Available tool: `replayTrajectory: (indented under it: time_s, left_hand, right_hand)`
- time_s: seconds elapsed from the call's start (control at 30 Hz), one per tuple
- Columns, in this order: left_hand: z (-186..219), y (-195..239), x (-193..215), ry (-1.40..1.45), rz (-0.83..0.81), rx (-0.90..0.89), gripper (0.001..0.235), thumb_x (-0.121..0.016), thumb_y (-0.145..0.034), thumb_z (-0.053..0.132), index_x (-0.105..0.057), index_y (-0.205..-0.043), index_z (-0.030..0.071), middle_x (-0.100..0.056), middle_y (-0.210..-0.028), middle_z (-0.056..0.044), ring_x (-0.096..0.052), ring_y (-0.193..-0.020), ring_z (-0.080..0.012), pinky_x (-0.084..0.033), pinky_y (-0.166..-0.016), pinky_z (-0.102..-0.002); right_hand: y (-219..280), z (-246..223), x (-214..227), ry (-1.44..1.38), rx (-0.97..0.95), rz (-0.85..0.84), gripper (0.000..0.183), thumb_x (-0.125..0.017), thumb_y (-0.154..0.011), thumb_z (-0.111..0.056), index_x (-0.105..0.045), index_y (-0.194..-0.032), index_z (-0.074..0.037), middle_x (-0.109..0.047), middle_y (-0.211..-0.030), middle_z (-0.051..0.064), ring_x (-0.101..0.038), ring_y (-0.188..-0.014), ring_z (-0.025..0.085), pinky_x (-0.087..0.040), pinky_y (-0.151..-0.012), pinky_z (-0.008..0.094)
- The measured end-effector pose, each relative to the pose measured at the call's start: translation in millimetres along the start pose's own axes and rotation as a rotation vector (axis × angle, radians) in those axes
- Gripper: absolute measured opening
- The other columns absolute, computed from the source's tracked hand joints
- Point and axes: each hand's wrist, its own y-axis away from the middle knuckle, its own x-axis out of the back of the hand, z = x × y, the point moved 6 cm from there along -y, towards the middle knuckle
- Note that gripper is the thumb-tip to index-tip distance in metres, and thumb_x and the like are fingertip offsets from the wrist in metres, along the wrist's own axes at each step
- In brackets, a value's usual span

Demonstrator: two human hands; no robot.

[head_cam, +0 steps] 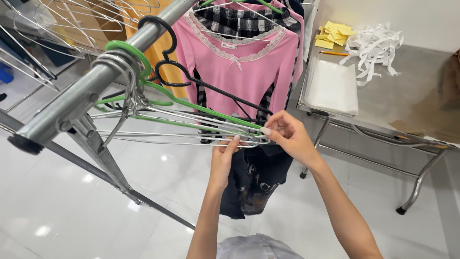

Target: The person hangs several folded garments onto a metal clothing rack. They pick up a pink top, a black and white checkered shirt, a dark t-shirt, and a brown top, place each on a hanger, and hang them on the rack.

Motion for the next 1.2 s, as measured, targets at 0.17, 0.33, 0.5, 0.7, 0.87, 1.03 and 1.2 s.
replayTrajectory:
  time_s: [0.17,0.33,0.5,0.7,0.87,1.03,1.2]
  left_hand:
    - [19.2,7.1,-8.9,-0.029,-0.044,-0.033,0.026,-0.063,-0.1,0.019,-0.072,-0.086,-0.001,-0.062,-0.053,-0.005,-0.059,-0.046,-0.0072,-0.051,-0.047,-0.02]
    - [43.0,19.9,-24.9,-0.026,-0.066,-0.057,0.028,-0.06,-0.1,0.015,-0.074,-0.085,-0.004,-0.051,-0.047,-0.002,-0.054,-0.045,-0.0068,-0.049,-0.047,-0.019]
    - [52.9,22.7,-35.1,-0.029,-0.114,-0.063,0.03,-0.059,-0.101,0.016,-0.076,-0.085,-0.004,-0.041,-0.046,0.002,-0.045,-0.045,-0.0041,-0.044,-0.049,-0.019]
    - [52.7,20.8,-37.7,-0.005,-0.117,-0.057,0.034,-0.058,-0.103,0.019,-0.077,-0.087,-0.005,-0.041,-0.043,0.003,-0.044,-0.042,-0.0032,-0.043,-0.048,-0.018]
    - [54.2,23.7,-41.0,0.001,-0.144,-0.06,0.033,-0.059,-0.102,0.02,-0.077,-0.091,-0.006,-0.039,-0.046,0.004,-0.045,-0.044,-0.0027,-0.043,-0.05,-0.017]
    - [60.4,24.4,-45.8,-0.006,-0.178,-0.066,0.033,-0.06,-0.102,0.021,-0.078,-0.094,-0.005,-0.041,-0.048,0.002,-0.047,-0.046,-0.0027,-0.044,-0.054,-0.018]
    - [61.8,23.9,-44.5,-0.031,-0.153,-0.052,0.043,-0.052,-0.107,0.031,-0.077,-0.096,-0.003,-0.042,-0.051,0.004,-0.045,-0.048,-0.0035,-0.042,-0.053,-0.018]
  right_hand:
    - [6.1,-6.1,3.5,0.076,0.041,0.067,0.024,-0.076,-0.089,-0.004,-0.057,-0.103,-0.003,-0.048,-0.066,0.002,-0.042,-0.046,0.003,-0.036,-0.042,0.018]
    - [18.0,8.8,20.3,0.152,0.119,0.198,0.032,-0.077,-0.09,-0.005,-0.049,-0.105,-0.005,-0.049,-0.068,0.003,-0.038,-0.046,0.003,-0.033,-0.043,0.018]
    - [17.3,-19.4,7.4,0.333,0.129,0.062,0.003,-0.073,-0.092,-0.01,-0.072,-0.092,-0.007,-0.057,-0.056,0.003,-0.043,-0.04,0.005,-0.036,-0.04,0.02]
    - [17.8,2.0,11.0,0.198,0.066,0.076,0.013,-0.071,-0.094,-0.008,-0.06,-0.101,-0.005,-0.057,-0.053,0.005,-0.042,-0.04,0.006,-0.036,-0.041,0.019]
    - [17.1,15.5,12.3,0.034,0.035,0.147,0.035,-0.07,-0.095,-0.005,-0.039,-0.111,-0.008,-0.053,-0.065,0.003,-0.046,-0.05,0.005,-0.038,-0.047,0.018]
    - [16.4,7.0,14.0,0.061,0.052,0.153,0.016,-0.066,-0.099,-0.009,-0.051,-0.102,-0.007,-0.052,-0.061,0.003,-0.043,-0.049,0.004,-0.035,-0.047,0.017]
    - [16.3,10.5,3.5,0.049,-0.2,-0.131,0.044,-0.045,-0.109,-0.03,-0.07,-0.081,-0.008,-0.061,-0.056,0.008,-0.042,-0.046,0.009,-0.034,-0.048,0.023]
